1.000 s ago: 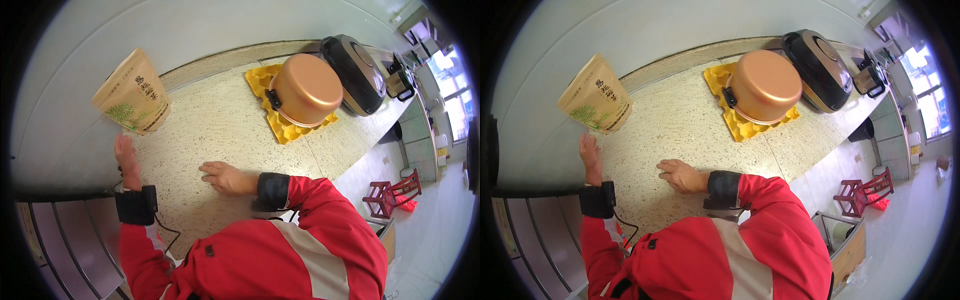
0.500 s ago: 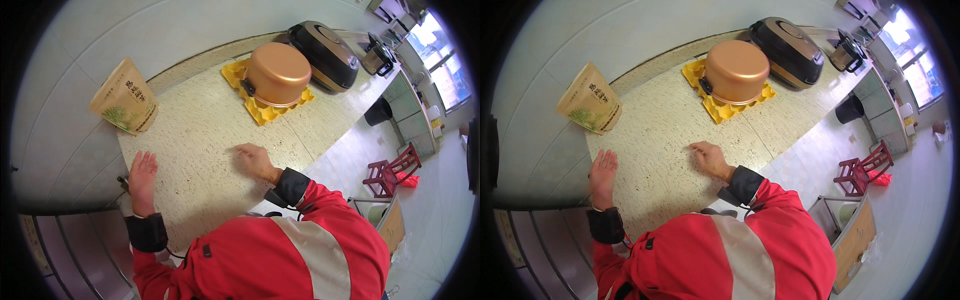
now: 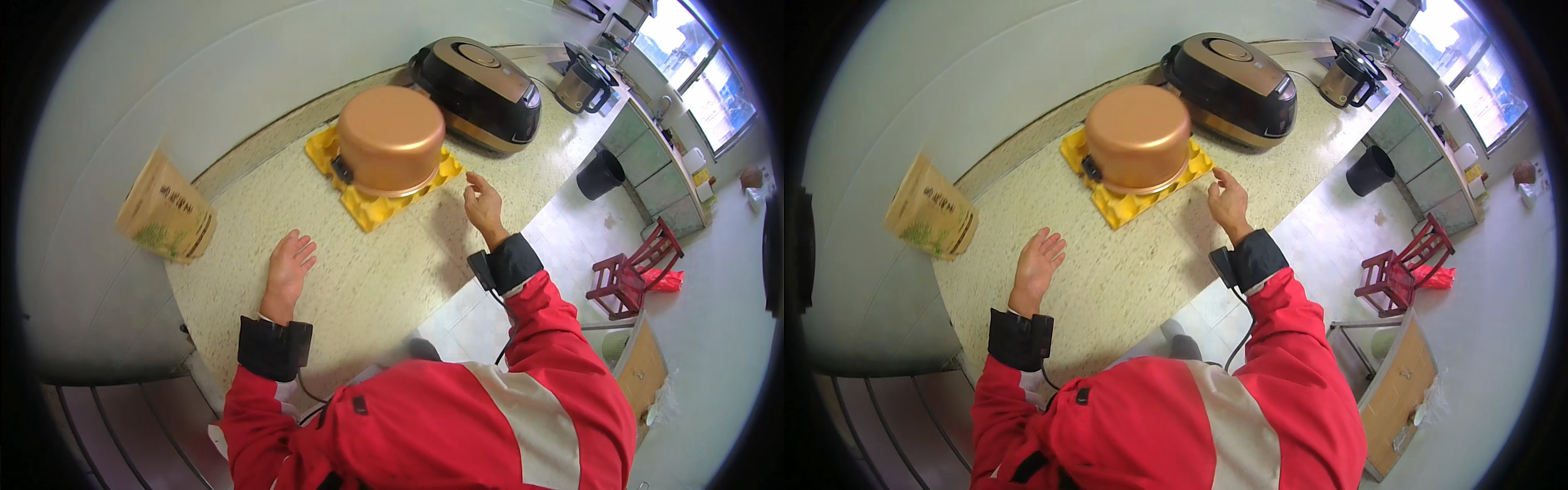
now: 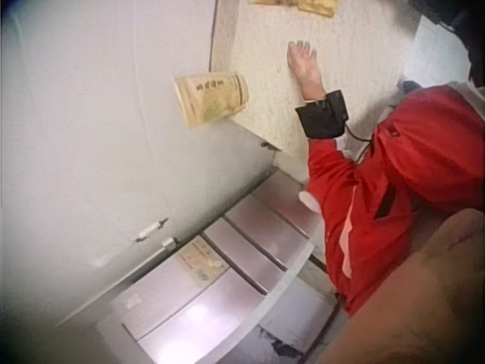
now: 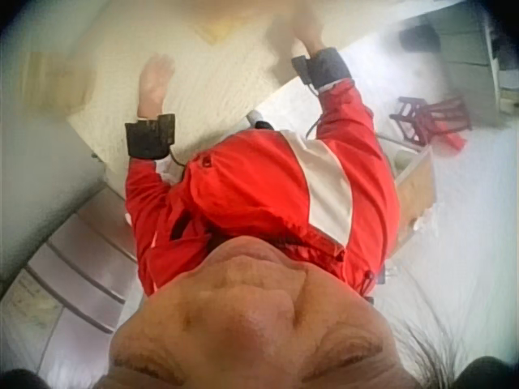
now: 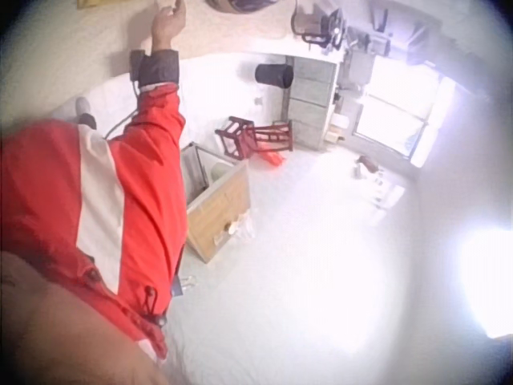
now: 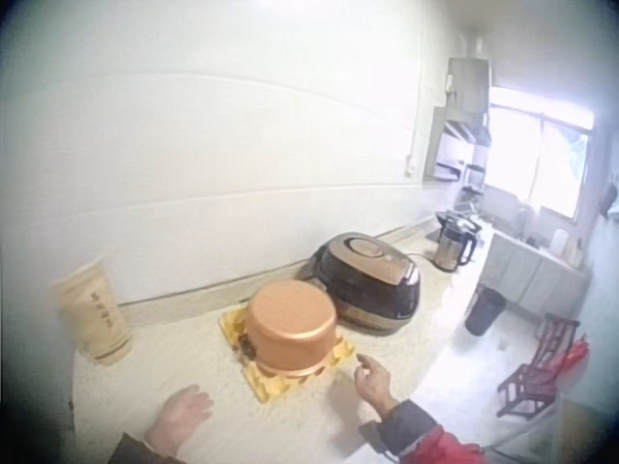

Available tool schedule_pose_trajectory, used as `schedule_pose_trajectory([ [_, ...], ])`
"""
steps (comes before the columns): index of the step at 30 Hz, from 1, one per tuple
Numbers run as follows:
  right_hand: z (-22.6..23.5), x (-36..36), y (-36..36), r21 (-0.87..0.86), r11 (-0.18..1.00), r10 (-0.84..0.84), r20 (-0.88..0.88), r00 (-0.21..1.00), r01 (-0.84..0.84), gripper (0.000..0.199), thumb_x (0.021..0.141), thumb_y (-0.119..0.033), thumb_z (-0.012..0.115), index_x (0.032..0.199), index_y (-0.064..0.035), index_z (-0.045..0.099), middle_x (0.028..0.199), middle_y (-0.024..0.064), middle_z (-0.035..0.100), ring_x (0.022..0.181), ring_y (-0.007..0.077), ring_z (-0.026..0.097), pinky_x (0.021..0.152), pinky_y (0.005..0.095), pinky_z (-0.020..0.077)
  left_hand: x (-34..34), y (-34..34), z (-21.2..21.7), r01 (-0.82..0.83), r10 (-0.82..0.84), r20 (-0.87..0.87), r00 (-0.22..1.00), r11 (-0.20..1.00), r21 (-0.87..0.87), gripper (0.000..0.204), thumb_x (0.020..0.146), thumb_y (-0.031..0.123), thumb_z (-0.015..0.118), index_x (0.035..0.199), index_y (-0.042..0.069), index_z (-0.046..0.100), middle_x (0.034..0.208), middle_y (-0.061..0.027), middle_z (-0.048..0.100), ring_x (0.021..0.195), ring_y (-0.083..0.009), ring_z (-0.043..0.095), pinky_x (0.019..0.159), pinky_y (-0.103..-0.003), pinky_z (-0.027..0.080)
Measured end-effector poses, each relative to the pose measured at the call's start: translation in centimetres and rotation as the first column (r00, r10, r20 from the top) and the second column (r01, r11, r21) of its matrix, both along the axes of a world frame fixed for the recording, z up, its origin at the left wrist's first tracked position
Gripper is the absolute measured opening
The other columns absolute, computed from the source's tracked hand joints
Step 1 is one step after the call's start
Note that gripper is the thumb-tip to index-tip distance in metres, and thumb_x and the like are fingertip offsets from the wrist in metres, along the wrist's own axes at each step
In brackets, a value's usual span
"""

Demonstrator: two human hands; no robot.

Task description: The person assembles a spray bottle by attaching the nozzle and tube, then fills it with liquid from a larger container. They test the spray on a window and later place the bottle on the floor among other items.

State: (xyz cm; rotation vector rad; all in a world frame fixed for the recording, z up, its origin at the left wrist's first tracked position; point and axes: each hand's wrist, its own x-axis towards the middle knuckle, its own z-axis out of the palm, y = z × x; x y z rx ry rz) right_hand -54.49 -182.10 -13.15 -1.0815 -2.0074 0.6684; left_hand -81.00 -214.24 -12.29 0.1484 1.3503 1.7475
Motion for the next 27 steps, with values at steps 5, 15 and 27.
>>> schedule_pose_trajectory([
  [5, -2.5, -4.4, 10.5, -0.015, 0.995, 0.098, 0.077, 0.992, -0.097, 0.044, 0.084, -0.022, 0.059, 0.124, -0.0037, 0.059, 0.115, 0.019, 0.066, 0.102, 0.0335, 0.065, 0.091, 0.0392, 0.0499, -0.6, 9.5, -1.0, -0.087, 0.076, -0.103, 0.992, 0.99, -0.108, 0.069, 0.098, 0.039, 0.051, 0.146, -0.002, 0.025, 0.144, -0.0239, 0.035, 0.132, -0.0342, 0.038, 0.111, -0.046, 0.029],
  [15, -2.7, -7.5, 9.0, -0.174, 0.954, 0.259, 0.066, 0.964, -0.244, 0.05, 0.084, -0.039, 0.061, 0.114, 0.001, 0.063, 0.102, 0.0262, 0.066, 0.096, 0.0413, 0.063, 0.087, 0.0452, 0.0494, -2.2, 16.3, -2.5, -0.232, 0.202, -0.189, 0.961, 0.961, -0.151, 0.038, 0.096, 0.034, 0.056, 0.117, 0.002, 0.051, 0.107, -0.0078, 0.058, 0.094, -0.0185, 0.06, 0.078, -0.03, 0.051],
  [27, -2.3, -11.3, -4.4, -0.194, 0.757, 0.631, -0.03, 0.775, -0.624, 0.053, 0.079, -0.02, 0.068, 0.125, 0.0007, 0.052, 0.116, 0.0212, 0.059, 0.105, 0.0397, 0.055, 0.092, 0.0434, 0.0459, 0.2, -0.4, -0.5, -0.571, 0.487, -0.327, 0.81, 0.781, -0.251, 0.044, 0.097, 0.035, 0.052, 0.133, 0.009, 0.05, 0.123, -0.0068, 0.059, 0.107, -0.0219, 0.06, 0.082, -0.034, 0.053],
])
